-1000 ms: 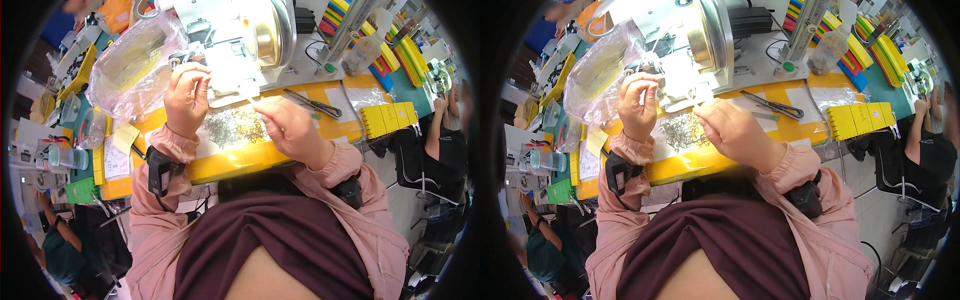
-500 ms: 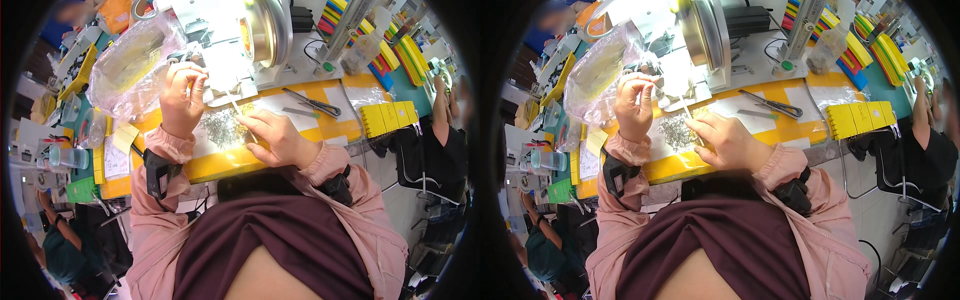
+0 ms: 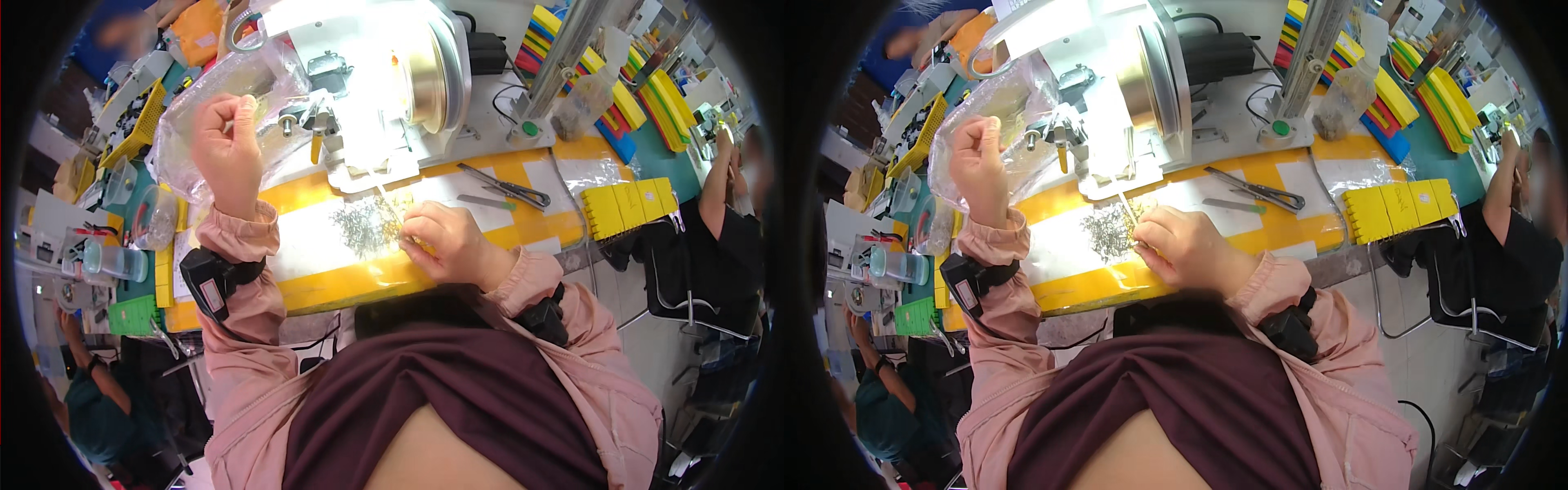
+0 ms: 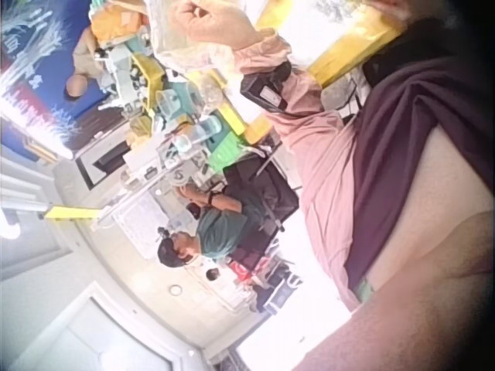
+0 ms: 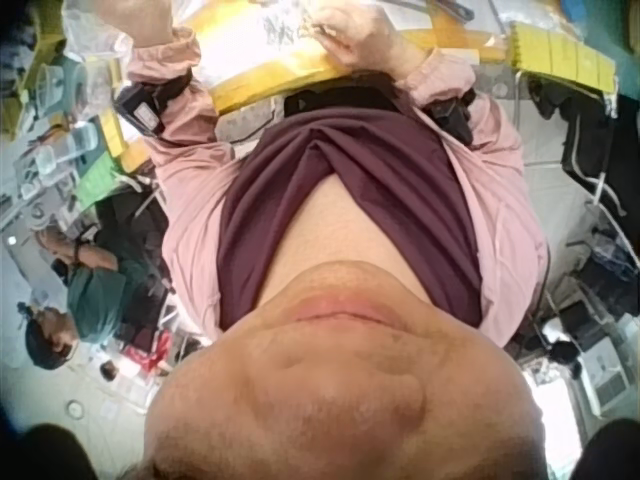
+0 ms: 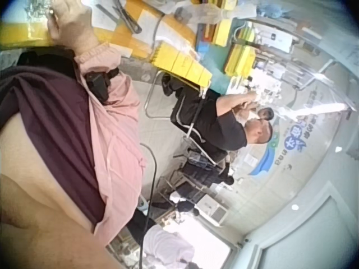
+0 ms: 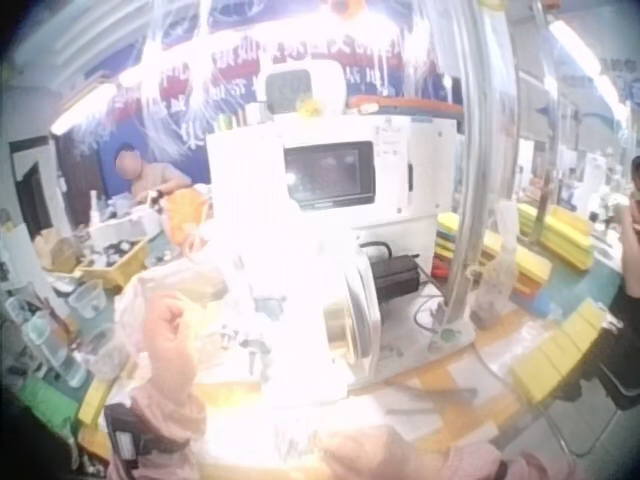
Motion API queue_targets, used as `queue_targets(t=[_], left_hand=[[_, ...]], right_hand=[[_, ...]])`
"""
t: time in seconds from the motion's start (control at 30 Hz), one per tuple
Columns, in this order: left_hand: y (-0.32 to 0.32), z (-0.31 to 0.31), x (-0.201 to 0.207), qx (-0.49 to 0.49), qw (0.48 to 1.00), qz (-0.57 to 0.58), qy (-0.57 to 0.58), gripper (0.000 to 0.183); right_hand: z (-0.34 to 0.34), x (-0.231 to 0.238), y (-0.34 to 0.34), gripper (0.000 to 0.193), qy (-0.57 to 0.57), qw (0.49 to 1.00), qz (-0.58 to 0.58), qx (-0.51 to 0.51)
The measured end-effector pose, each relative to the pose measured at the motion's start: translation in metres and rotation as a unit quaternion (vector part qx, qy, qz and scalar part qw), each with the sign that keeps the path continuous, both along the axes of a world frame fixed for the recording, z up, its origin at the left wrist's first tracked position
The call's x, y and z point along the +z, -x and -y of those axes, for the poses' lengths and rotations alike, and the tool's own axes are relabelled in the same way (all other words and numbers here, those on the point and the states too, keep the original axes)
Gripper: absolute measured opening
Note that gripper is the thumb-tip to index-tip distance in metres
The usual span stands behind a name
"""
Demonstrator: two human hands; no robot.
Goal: Assembling small metal components using glue and precision tools at a workbench.
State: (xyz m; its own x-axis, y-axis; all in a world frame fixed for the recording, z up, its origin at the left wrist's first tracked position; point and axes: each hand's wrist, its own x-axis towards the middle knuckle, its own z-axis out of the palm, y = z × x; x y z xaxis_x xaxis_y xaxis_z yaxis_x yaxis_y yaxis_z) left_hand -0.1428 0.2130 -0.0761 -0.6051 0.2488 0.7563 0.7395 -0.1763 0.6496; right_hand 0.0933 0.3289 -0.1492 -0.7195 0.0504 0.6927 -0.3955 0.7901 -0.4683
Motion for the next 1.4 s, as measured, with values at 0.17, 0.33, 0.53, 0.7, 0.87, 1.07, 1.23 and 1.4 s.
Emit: queue_targets(t=[0.17, 0.33, 0.53, 0.7, 0.87, 1.07, 1.23, 1.4], left_hand=[[0.018, 0.005, -0.031, -0.052, 0.978, 0.129, 0.154, 0.007], [0.001, 0.001, -0.027, -0.218, 0.899, 0.357, 0.129, 0.010], [0.005, -0.002, -0.032, -0.278, 0.830, 0.466, 0.131, 0.007], [0.010, -0.005, -0.035, -0.265, 0.853, 0.422, 0.154, 0.006], [0.009, 0.000, -0.029, -0.206, 0.870, 0.365, 0.261, 0.010], [0.006, 0.010, -0.024, -0.076, 0.890, 0.060, 0.446, 0.013], [0.000, 0.018, -0.013, -0.049, 0.943, 0.144, 0.297, 0.015], [-0.008, 0.006, -0.014, -0.181, 0.918, 0.322, 0.142, 0.015]], right_hand=[[0.002, 0.001, -0.001, 0.019, 0.011, 1.000, 0.008, -0.025], [-0.001, -0.002, 0.002, 0.023, -0.008, 0.999, -0.026, -0.037], [-0.001, 0.005, -0.002, 0.022, -0.031, 0.990, 0.013, -0.137], [-0.040, 0.013, -0.048, 0.013, -0.033, 0.963, 0.076, -0.256], [-0.071, 0.037, -0.095, 0.010, -0.107, 0.884, 0.238, -0.388], [-0.080, 0.034, -0.095, 0.012, -0.081, 0.897, 0.242, -0.360], [-0.072, 0.067, -0.090, 0.012, 0.077, 0.911, 0.280, -0.291], [-0.053, 0.039, -0.064, 0.015, 0.373, 0.909, 0.061, -0.172]])
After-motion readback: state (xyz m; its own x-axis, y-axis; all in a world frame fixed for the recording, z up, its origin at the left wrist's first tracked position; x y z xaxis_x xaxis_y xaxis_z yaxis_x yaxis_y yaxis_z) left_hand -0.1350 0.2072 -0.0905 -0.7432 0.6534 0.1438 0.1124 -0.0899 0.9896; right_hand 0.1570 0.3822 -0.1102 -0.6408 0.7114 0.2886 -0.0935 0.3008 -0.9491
